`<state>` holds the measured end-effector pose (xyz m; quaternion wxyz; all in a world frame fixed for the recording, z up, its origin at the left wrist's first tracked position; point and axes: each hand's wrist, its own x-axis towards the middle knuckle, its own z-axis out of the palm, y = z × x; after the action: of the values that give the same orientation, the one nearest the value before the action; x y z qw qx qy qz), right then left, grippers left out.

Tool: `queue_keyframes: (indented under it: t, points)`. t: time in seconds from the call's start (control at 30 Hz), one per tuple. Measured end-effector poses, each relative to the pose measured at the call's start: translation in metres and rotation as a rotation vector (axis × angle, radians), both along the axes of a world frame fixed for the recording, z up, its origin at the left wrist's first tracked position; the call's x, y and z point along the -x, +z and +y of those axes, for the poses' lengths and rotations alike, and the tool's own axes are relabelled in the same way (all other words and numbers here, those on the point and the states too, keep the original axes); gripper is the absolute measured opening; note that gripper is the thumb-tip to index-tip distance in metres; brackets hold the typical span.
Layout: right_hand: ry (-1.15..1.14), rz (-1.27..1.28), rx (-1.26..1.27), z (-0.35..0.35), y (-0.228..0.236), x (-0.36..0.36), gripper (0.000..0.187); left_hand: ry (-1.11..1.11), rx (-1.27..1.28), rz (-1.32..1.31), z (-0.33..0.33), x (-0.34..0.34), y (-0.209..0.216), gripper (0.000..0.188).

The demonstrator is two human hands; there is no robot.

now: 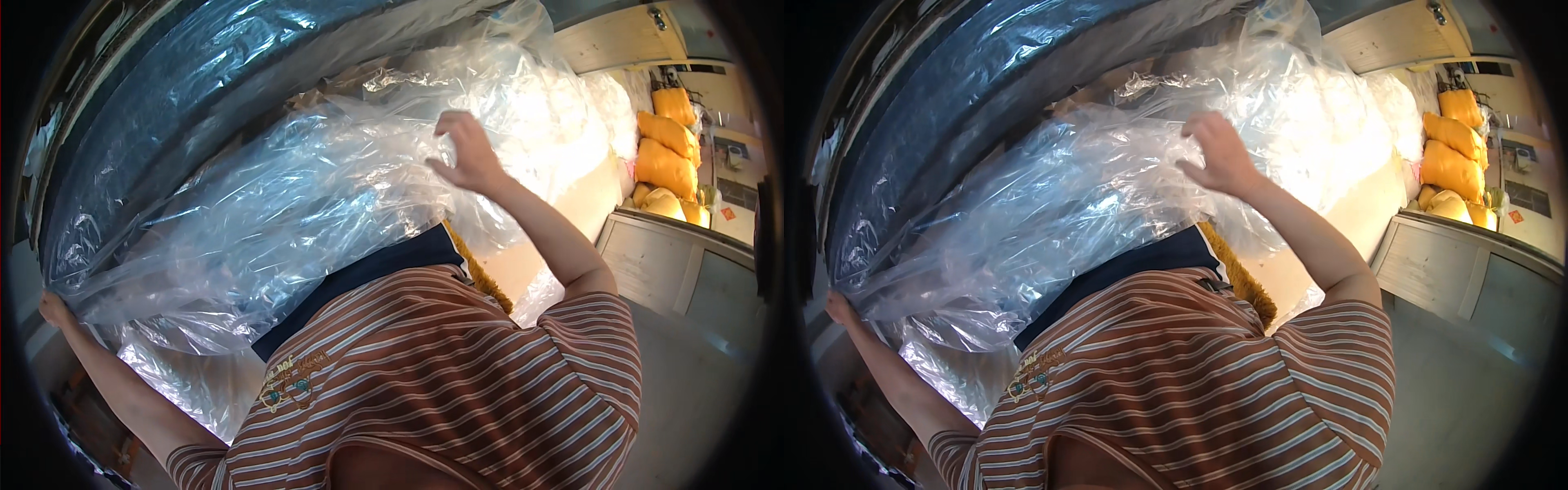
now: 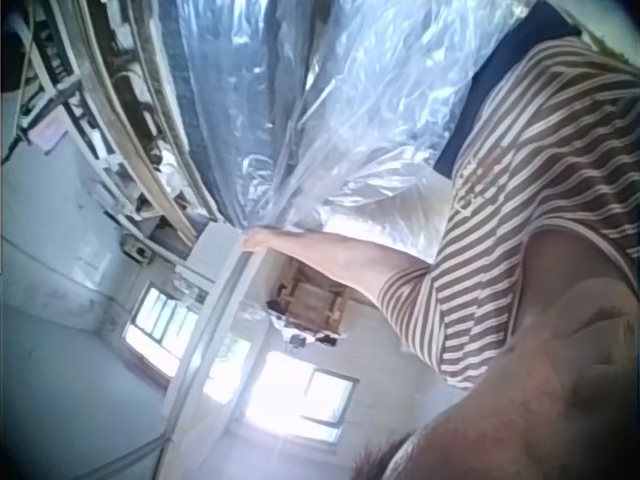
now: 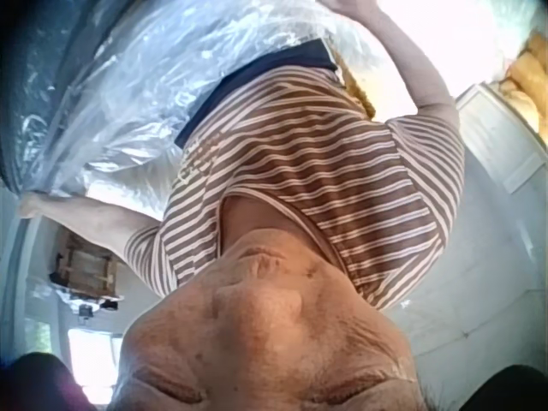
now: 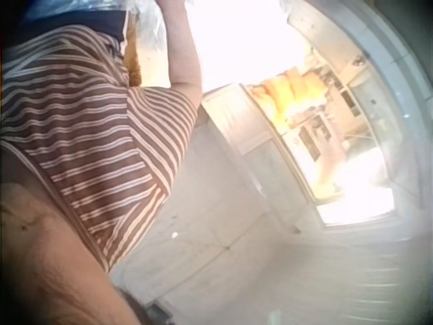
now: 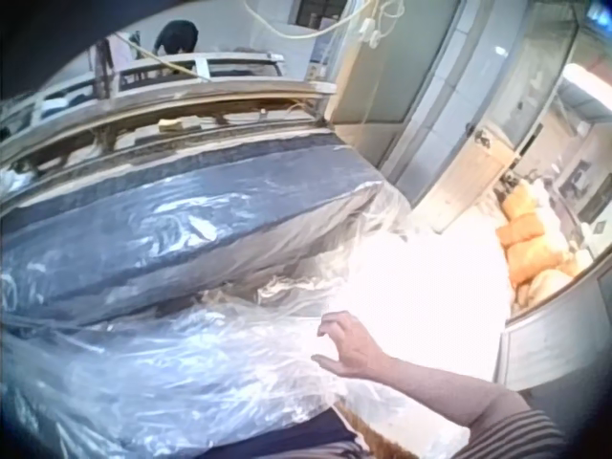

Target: The person wraps a large, dark-colored upholstered object, likely a sofa or mattress, with a clear plastic sheet. They repeatedly pull, smooth, and fold the plastic over the object's surface to ensure full coverage. The person uses both hands to manipulate the plastic, tucking it under the object and adjusting the edges.

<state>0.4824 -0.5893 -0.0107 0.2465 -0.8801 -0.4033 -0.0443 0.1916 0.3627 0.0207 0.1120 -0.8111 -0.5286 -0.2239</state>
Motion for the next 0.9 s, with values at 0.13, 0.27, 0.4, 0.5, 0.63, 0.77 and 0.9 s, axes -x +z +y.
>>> queue_keyframes:
  t: [0.13,0.27,0.4,0.5,0.63,0.77,0.9]
  points:
    - [-0.045,0.047,0.05,0.009,-0.046,0.006,0.019,0.068,0.01,0.037,0.037,0.004,0.003,0.055]
    - [-0.302,0.391,-0.61,0.024,0.002,-0.026,0.012,0.024,0.009,-0.106,0.027,-0.001,-0.019,0.052]
    - [-0.364,0.697,-0.878,0.041,0.101,-0.089,0.018,-0.011,0.031,-0.194,0.026,0.009,-0.022,0.048]
    - [-0.365,0.296,-0.643,0.068,0.118,-0.138,0.018,-0.092,-0.006,-0.243,0.03,0.013,-0.02,0.046]
    - [-0.357,0.055,-0.379,0.094,0.119,-0.19,0.021,-0.161,0.055,-0.35,0.018,0.005,-0.039,0.046]
    - [-0.415,0.017,-0.213,0.114,0.108,-0.222,0.025,-0.102,0.109,-0.416,0.021,0.02,-0.028,0.046]
    - [-0.345,-0.088,-0.222,0.126,0.093,-0.236,0.02,-0.039,0.135,-0.507,0.012,0.039,-0.008,0.045]
